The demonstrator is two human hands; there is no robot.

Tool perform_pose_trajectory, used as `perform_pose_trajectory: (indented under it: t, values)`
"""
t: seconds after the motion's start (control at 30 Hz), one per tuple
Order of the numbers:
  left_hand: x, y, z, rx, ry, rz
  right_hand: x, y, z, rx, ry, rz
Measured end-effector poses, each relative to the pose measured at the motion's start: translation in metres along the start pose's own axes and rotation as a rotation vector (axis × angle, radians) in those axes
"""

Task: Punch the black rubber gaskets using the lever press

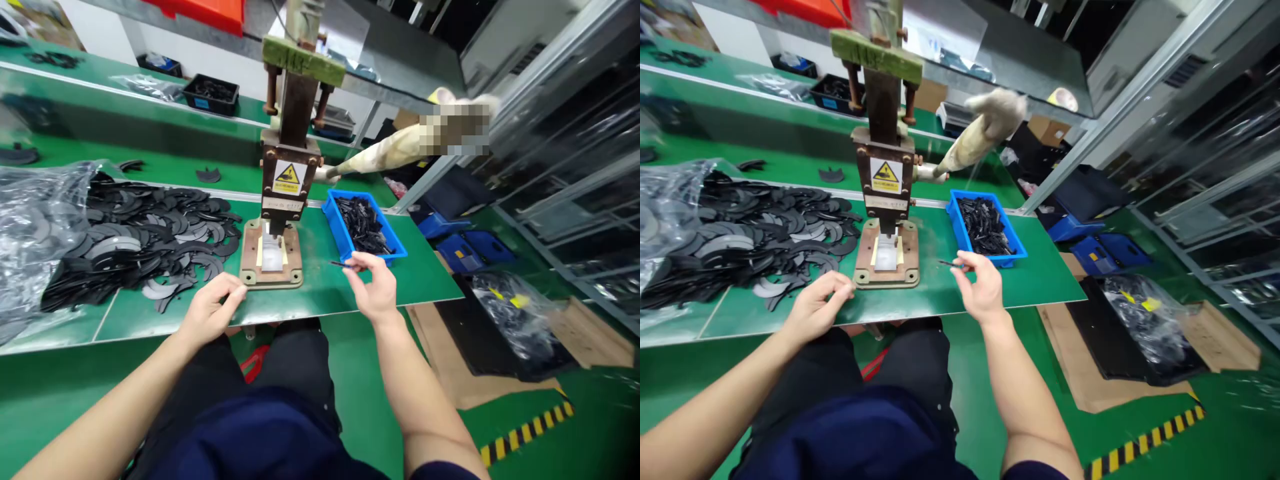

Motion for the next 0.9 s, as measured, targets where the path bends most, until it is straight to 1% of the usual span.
perform_pose_trajectory:
  t: [0.1, 0.17, 0.23, 0.33, 0.5, 0.6, 0.77, 0.9]
  values:
    - [0.004, -0.001, 0.028, 0.118, -0.019, -0.008, 0.028, -0.023, -0.036, -0.059, 0.156, -0.015]
    - [0.008, -0.002, 0.042, 0.170, -0.033, -0.012, 0.044, -0.033, -0.051, -0.070, 0.250, -0.027]
    - [0.011, -0.003, 0.050, 0.197, -0.046, -0.039, 0.058, -0.039, -0.061, -0.067, 0.330, -0.036]
    - [0.015, -0.004, 0.055, 0.210, -0.062, -0.095, 0.072, -0.044, -0.069, -0.055, 0.417, -0.044]
    - [0.018, -0.006, 0.057, 0.212, -0.069, -0.122, 0.082, -0.050, -0.075, -0.028, 0.487, -0.057]
    - [0.019, -0.005, 0.059, 0.227, -0.085, -0.117, 0.084, -0.052, -0.077, -0.012, 0.508, -0.056]
    - [0.019, -0.002, 0.065, 0.291, -0.111, -0.104, 0.087, -0.054, -0.078, 0.000, 0.521, -0.055]
    - [0.018, -0.002, 0.063, 0.285, -0.081, -0.092, 0.090, -0.053, -0.078, 0.000, 0.518, -0.059]
Point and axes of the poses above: each hand's wrist, its own y-axis towards the middle knuckle, its own x-axis out of the palm, z = x × y, the point moved 4 cm from there along y, towards the middle knuckle, and after that the axes turned 3 degrees about -x, right-handed, at the moved point
